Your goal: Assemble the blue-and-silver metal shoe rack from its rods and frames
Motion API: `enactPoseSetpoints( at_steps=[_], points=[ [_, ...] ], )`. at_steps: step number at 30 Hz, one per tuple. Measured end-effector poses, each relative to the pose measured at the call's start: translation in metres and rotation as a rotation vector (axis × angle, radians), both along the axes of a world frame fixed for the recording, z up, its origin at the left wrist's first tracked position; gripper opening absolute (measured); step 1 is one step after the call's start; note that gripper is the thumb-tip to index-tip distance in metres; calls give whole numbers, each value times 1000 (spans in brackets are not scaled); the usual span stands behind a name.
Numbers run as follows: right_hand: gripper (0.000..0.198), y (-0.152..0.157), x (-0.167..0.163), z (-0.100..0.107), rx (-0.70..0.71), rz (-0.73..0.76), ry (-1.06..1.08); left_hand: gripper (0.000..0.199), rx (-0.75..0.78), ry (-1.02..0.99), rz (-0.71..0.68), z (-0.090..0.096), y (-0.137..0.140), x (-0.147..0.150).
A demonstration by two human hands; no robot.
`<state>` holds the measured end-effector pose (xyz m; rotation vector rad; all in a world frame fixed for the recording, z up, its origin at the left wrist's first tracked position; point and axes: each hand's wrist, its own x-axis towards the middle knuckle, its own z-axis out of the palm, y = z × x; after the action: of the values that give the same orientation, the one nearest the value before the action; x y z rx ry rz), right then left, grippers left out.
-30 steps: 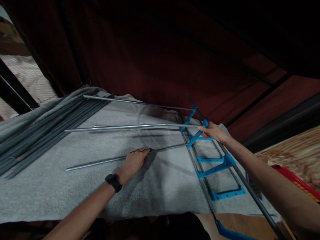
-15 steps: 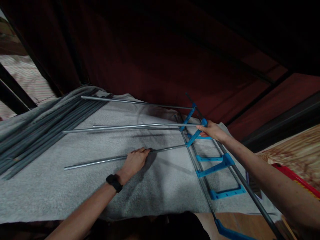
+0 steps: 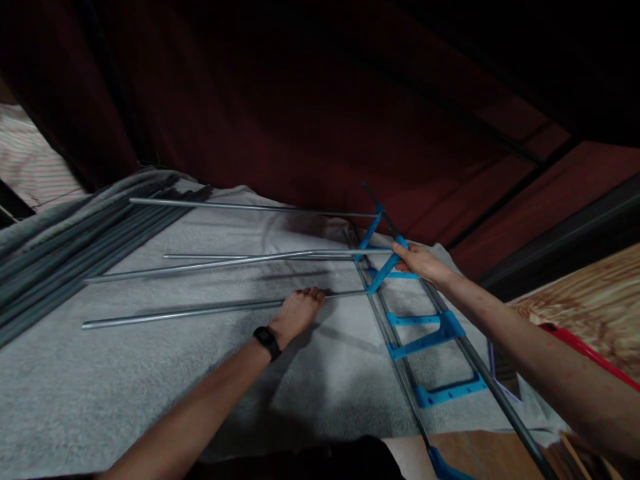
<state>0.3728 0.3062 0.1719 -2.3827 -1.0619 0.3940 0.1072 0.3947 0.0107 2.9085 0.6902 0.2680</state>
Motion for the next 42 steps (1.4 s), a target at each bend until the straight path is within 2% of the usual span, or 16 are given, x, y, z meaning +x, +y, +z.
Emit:
enactPoseSetpoints(
  at_steps=[8,13,19,23,32,38,42],
  points=[
    [37,2,-21,7,-32,20,-51,33,98,32,-59,-6,10,11],
    [32,0,-6,9,36,-31,138,36,90,16,-41,-6,8,10],
    [22,2,24,10,138,-124,395,29,118,46,-49,15,17,12],
    [19,2,27,8,198,-168,402,28,157,52,-84,27,23,17],
    [25,3,27,8,187,-171,457,29,209,61,-146,21,30,20],
    [41,3,33,4,143,-216,427,30,180,87,-150,19,42,26],
    [40,3,25,6,158,-194,410,28,145,104,-137,21,46,28]
  ],
)
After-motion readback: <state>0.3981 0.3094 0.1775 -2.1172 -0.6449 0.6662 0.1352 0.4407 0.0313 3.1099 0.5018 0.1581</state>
